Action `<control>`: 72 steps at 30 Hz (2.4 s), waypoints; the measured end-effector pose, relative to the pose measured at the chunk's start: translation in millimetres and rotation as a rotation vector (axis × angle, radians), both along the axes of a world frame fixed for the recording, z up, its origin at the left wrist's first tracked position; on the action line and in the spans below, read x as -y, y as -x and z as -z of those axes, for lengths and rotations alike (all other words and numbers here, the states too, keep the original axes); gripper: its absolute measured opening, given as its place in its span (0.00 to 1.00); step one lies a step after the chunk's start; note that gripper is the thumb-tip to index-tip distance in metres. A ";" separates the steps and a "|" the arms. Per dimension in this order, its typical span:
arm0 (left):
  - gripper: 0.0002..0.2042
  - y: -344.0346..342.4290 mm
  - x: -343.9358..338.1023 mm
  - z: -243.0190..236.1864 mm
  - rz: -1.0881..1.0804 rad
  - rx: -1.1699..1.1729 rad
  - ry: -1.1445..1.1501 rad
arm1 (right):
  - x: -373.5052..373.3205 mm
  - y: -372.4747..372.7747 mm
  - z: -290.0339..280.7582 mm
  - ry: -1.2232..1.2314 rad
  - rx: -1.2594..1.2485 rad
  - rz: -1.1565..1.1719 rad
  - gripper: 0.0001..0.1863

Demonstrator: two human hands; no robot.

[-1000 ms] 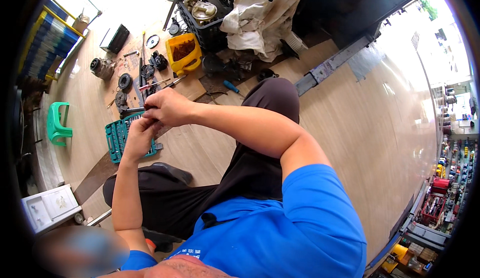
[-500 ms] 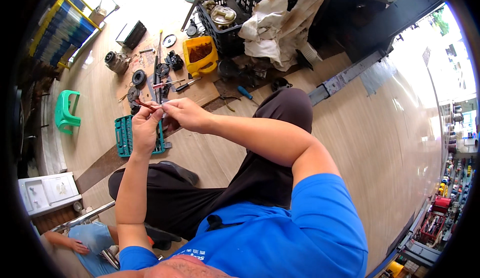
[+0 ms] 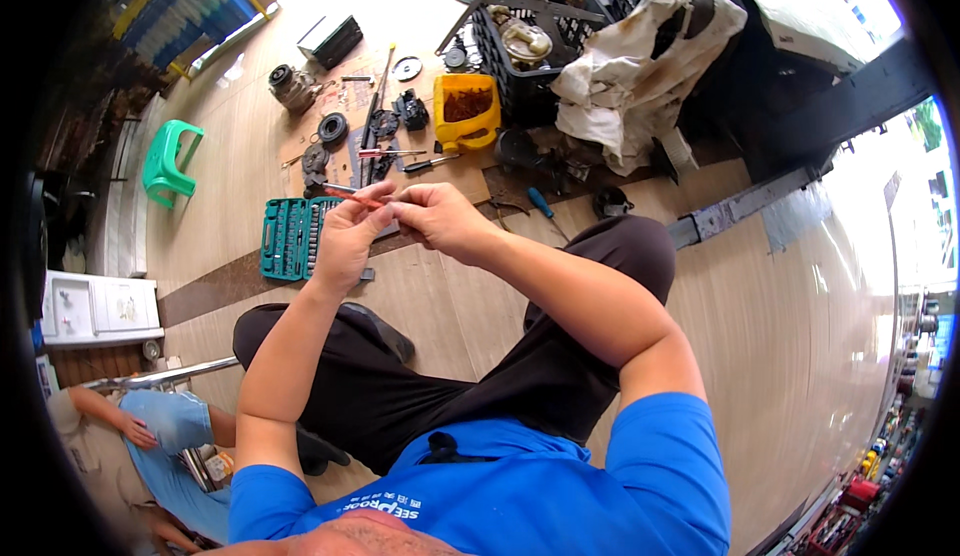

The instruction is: The person manipulates internal wiring and components of a disassembled alternator assembly by hand, using a small tool to guide the wires and reassembling the parts.

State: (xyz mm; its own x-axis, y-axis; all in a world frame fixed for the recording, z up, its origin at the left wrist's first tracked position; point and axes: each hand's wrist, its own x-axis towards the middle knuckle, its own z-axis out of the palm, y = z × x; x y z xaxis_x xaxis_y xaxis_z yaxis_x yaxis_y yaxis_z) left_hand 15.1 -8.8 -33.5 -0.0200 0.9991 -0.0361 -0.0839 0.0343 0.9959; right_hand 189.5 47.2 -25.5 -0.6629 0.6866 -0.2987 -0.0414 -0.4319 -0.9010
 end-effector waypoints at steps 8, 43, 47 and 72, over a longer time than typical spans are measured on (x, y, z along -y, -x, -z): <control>0.17 -9.4 10.3 -29.5 -0.443 -1.153 -0.734 | -10.6 -1.8 14.3 -0.548 0.375 0.131 0.12; 0.05 -8.8 2.3 -12.5 -0.228 -0.959 -0.456 | 6.9 3.1 1.1 -0.636 0.215 0.157 0.08; 0.05 -5.6 3.9 -15.9 -0.188 -0.687 -0.192 | 8.2 4.7 0.1 -0.622 0.199 0.118 0.07; 0.09 14.3 0.9 -33.9 0.186 -0.070 0.198 | -6.4 -7.7 2.8 -0.468 -0.104 -0.021 0.08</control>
State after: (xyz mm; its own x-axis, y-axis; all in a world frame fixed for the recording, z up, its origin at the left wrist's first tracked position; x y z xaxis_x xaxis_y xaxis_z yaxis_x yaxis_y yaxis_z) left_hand 0.8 -9.7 0.3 0.1542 0.9595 -0.2357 0.0109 0.2368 0.9715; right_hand 197.2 53.6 -28.3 -0.6884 0.7173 0.1079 -0.1376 0.0170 -0.9903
